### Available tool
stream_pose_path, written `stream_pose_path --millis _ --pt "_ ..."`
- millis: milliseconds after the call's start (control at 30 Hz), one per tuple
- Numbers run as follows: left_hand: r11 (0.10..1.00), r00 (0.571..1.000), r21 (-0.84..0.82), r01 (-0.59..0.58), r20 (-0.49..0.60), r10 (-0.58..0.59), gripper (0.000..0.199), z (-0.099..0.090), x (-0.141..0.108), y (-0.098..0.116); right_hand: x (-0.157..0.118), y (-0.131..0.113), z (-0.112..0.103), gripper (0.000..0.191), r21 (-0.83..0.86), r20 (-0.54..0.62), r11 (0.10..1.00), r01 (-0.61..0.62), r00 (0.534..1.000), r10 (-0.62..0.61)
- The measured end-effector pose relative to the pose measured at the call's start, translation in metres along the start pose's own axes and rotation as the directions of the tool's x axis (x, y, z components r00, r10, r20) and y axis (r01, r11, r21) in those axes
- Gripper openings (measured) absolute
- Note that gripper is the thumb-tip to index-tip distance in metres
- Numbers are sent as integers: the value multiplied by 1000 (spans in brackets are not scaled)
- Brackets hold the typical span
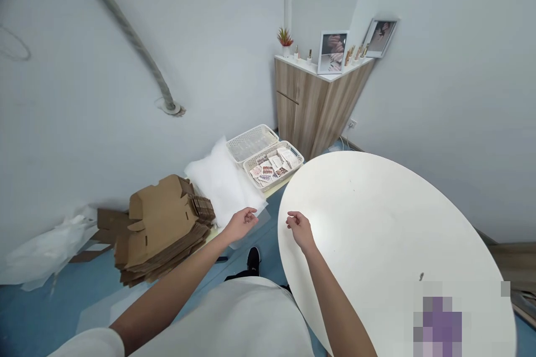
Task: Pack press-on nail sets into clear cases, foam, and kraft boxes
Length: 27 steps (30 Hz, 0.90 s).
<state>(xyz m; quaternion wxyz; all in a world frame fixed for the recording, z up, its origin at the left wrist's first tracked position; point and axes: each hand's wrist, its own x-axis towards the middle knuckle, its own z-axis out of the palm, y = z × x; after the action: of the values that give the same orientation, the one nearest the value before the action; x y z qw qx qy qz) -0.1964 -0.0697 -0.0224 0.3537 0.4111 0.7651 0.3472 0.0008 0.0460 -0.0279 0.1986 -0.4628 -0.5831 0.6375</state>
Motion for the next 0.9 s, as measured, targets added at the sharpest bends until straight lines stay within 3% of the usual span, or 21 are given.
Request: stream_pose_path --millis 200,367,600,767,900 --pt "999 999 15 -45 -1 45 36 -57 40 -7 52 -30 55 35 -39 -28 998 55 998 -56" --pt "999 999 45 -6 42 4 35 -81 69 -15 79 -33 76 36 -170 -112 985 21 993 -41" --pt "996 994 -54 72 90 -67 38 -73 128 -21 128 -36 87 30 -335 -107 942 9 993 -47" --pt "984 981 -47 171 100 -166 44 -62 181 -25 188 -42 93 31 -515 -3 857 -2 1000 0" --pt "972 970 -51 228 97 -223 37 -49 220 -32 228 -37 101 33 -646 76 762 35 997 19"
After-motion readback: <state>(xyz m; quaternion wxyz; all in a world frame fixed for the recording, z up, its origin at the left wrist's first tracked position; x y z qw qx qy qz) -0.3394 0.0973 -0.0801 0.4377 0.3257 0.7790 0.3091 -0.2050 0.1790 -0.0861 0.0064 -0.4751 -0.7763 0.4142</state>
